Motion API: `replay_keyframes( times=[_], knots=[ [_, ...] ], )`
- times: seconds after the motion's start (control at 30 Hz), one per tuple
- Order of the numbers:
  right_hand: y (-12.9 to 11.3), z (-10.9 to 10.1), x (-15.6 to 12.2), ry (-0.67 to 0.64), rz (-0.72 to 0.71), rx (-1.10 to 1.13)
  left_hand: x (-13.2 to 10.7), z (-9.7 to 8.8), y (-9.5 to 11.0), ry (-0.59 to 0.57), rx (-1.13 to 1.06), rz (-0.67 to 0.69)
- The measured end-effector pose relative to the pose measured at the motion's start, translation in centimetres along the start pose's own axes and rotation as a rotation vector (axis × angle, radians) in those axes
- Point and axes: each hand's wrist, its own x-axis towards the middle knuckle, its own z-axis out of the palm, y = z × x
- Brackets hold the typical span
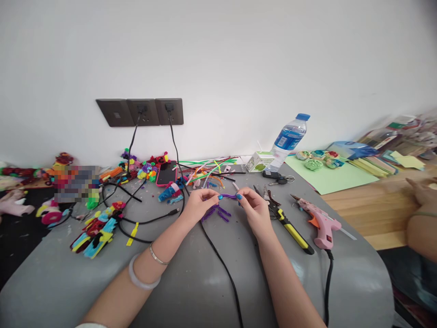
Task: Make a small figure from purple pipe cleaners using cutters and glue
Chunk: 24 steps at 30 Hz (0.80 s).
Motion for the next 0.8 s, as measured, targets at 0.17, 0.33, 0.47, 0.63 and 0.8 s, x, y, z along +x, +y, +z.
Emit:
replay_keyframes(
  times=[0.17, 0.33, 0.47, 0.63, 0.8],
  knots=[
    [-0.07, 0.00, 0.02, 0.007, 0.013, 0.005, -0.07, 0.06, 0.16, -0.002, -0.031, -0.014],
    [-0.03, -0.03, -0.04, 0.005, 0.013, 0.018, -0.22, 0.23, 0.60, -0.012, -0.049, -0.040],
    [-0.01, -0.04, -0.07, -0.007, 0.014, 0.013, -0.10, 0.26, 0.48, 0.012, -0.064, -0.038],
    [-0.05, 0.01, -0.06, -0.020, 0.009, 0.002, 0.07, 0.21, 0.11, 0.045, -0.098, -0.028],
    [-0.06, 0.01, -0.16, -0.062, 0.017, 0.002, 0.07, 0.16, 0.15, 0.082, -0.119, -0.046]
  ],
)
